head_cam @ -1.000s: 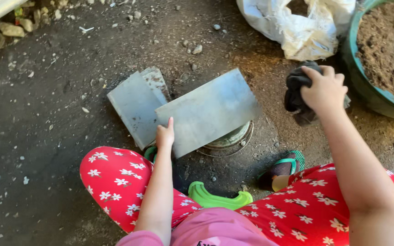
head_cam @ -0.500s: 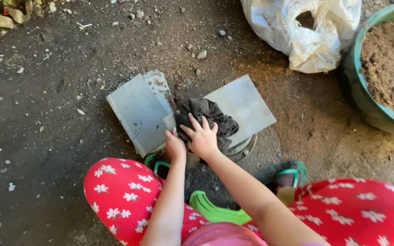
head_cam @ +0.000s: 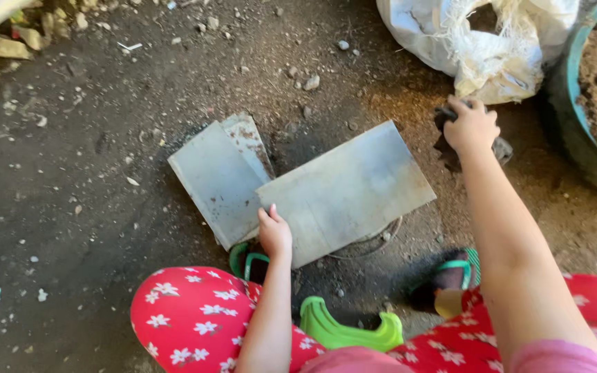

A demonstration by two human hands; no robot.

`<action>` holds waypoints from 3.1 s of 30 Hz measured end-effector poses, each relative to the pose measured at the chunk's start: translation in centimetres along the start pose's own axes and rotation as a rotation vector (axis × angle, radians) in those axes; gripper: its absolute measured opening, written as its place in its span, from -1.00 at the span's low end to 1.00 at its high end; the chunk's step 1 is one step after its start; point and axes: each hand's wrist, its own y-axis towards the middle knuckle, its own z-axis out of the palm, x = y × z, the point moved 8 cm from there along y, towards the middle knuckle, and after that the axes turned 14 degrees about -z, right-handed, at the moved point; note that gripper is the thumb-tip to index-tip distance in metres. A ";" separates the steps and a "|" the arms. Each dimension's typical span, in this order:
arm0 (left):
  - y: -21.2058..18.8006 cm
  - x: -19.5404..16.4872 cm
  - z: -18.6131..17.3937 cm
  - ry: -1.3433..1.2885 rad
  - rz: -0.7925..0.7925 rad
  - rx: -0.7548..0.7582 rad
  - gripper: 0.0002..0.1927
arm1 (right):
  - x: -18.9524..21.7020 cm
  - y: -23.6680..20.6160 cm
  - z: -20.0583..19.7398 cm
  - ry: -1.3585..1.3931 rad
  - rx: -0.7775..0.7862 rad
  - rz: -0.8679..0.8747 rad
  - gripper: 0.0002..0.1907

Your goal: The person sits on the ground and wipes rectangular metal sheets with a dark cloth. They handle the sheets one at a time, wiping both sides and stacking the cleaned sheets to the side.

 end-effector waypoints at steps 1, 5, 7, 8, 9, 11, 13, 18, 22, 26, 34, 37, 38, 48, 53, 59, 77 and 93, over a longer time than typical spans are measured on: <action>0.0 0.1 0.2 0.015 -0.022 0.016 -0.52 | 0.9 -0.9 -1.5 0.011 -0.085 -0.094 -0.22; -0.2 0.0 0.1 0.051 0.006 0.043 -0.55 | 8.5 -6.8 -4.5 0.123 -0.178 -0.225 -0.05; -0.1 -0.2 0.0 0.050 0.029 0.058 -0.58 | 15.3 -11.4 -2.7 0.220 -0.103 -0.329 -0.44; 0.0 -0.3 0.0 0.059 0.034 0.062 -0.58 | 19.2 -13.5 -1.3 0.168 -0.067 -0.387 -0.21; 0.2 -0.3 -0.1 0.068 0.038 0.065 -0.59 | 22.3 -15.5 1.4 0.245 0.088 -0.402 -0.18; 0.6 -0.4 -0.3 0.059 0.041 0.072 -0.59 | 26.2 -19.9 1.6 0.191 -0.279 -0.654 -0.15; 0.8 -0.1 -0.4 0.049 0.022 0.083 -0.59 | 24.4 -20.7 5.2 0.172 -0.271 -0.612 -0.18; 0.5 0.1 -0.5 0.050 0.048 0.077 -0.58 | 6.9 -16.7 9.6 0.120 -0.357 -0.276 -0.46; 0.9 -0.1 0.0 0.075 0.009 0.124 -0.55 | -5.1 -11.2 7.5 -0.122 -0.081 0.090 -0.57; 1.6 -0.3 -0.2 0.045 -0.003 0.096 -0.49 | -5.9 -9.6 -1.2 -0.067 -0.285 -0.013 -0.44; 1.6 -1.0 0.2 0.145 0.069 0.152 -0.53 | 19.0 -15.6 0.6 -0.085 0.043 -0.404 -0.69; 2.0 -0.8 -0.1 0.141 0.024 0.155 -0.54 | 27.9 -19.1 4.5 0.037 -0.122 -0.746 -0.68; 2.1 -0.9 -0.5 0.117 0.052 0.136 -0.55 | 27.4 -17.6 5.9 0.038 -0.132 -0.700 -0.66; 2.3 -0.1 -0.3 0.114 0.061 0.081 -0.56 | 3.0 -4.0 7.4 -0.026 -0.181 -0.080 -0.55; 2.1 -0.8 0.5 0.081 0.027 0.089 -0.53 | 1.6 -9.5 1.5 0.056 -0.316 -0.160 -0.38; 0.2 -5.4 -4.7 -0.117 0.240 -0.093 -0.61 | 11.7 -16.2 -5.3 0.494 -0.387 -0.772 -0.48; -19.2 -19.9 -20.2 -0.798 0.722 0.587 -0.87 | 21.7 -30.7 -4.1 2.791 0.584 -0.446 -0.24; -19.6 -19.0 -17.8 -0.791 0.593 0.805 -0.83 | 19.1 -30.5 -1.8 2.439 0.460 -0.486 -0.19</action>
